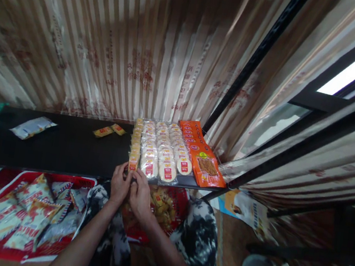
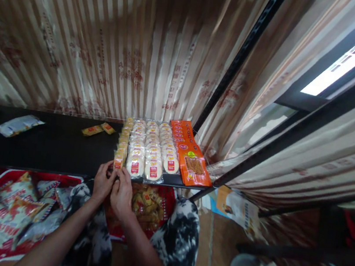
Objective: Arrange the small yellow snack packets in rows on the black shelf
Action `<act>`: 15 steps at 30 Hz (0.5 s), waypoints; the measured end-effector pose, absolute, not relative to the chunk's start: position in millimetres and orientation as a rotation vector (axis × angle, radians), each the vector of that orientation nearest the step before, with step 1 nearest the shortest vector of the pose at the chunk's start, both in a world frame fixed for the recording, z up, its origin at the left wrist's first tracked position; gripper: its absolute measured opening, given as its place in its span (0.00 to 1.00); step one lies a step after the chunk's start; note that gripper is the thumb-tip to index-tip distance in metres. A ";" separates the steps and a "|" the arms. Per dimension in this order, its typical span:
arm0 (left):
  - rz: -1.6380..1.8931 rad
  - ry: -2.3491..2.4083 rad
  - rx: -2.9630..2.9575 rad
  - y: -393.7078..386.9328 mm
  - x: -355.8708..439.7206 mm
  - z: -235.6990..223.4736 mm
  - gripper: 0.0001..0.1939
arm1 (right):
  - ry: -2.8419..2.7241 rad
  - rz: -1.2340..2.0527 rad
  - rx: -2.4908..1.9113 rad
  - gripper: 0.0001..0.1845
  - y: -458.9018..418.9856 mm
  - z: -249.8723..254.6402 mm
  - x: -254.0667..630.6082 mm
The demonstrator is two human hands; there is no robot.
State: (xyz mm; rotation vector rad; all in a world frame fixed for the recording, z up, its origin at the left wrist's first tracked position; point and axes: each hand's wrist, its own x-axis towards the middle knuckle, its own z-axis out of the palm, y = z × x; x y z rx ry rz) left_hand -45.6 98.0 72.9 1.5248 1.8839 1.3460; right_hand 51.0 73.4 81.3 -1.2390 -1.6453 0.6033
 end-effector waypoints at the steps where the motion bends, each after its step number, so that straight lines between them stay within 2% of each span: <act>1: 1.347 1.884 1.527 97.7 -45.6 73.1 0.17 | -1.630 0.602 -1.220 0.21 70.6 85.7 51.4; 7: 1.327 1.897 1.511 95.0 -44.5 74.4 0.18 | -1.557 0.707 -1.083 0.18 55.0 117.3 54.9; 12: 1.387 1.932 1.499 94.9 -44.9 69.2 0.19 | -1.490 0.839 -1.083 0.16 50.1 116.7 57.0; 15: 1.517 1.966 1.475 85.0 -39.6 89.0 0.19 | -1.440 0.917 -1.048 0.15 42.2 126.9 59.4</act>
